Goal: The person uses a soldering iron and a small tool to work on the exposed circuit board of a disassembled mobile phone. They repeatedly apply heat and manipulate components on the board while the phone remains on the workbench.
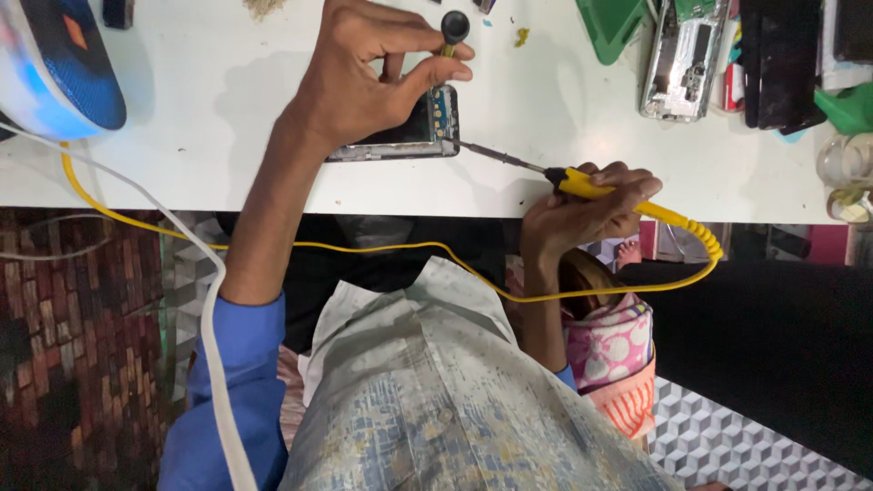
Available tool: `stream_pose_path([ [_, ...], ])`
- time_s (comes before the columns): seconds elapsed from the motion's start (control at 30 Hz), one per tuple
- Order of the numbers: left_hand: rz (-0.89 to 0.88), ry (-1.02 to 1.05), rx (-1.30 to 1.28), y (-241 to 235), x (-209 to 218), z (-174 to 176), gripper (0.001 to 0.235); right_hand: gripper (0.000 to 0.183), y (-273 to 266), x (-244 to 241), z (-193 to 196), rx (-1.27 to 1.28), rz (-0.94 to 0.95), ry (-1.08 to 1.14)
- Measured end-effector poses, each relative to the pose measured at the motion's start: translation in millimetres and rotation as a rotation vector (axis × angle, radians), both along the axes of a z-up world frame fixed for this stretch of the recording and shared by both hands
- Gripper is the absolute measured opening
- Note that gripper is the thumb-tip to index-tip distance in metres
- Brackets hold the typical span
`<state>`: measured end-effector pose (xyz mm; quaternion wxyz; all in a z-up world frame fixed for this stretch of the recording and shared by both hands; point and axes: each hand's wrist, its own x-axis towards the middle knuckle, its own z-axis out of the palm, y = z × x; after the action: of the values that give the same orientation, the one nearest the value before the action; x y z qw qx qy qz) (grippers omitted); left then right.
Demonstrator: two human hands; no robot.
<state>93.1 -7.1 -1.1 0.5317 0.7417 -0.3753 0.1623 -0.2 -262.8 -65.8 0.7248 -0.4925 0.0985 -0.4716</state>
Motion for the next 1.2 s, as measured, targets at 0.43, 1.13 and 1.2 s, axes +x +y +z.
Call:
stream_pose_path([
  [0.43,0.021,-0.038,0.011,-1.7,1.3,-2.4,0.008,0.046,4.9,-2.9,10.1,-0.005,0.028,0.073],
  [1.13,0.038,-0.001,-0.006,-4.7,-0.4,-3.9,0.011,0.044,6.8,-2.6,13.0,-0.015,0.003,0.103],
  [1.2,0.044,-0.01,0.007,-4.1,0.1,-3.9,0.011,0.043,6.7,-1.4,10.4,-0.008,0.006,0.077],
])
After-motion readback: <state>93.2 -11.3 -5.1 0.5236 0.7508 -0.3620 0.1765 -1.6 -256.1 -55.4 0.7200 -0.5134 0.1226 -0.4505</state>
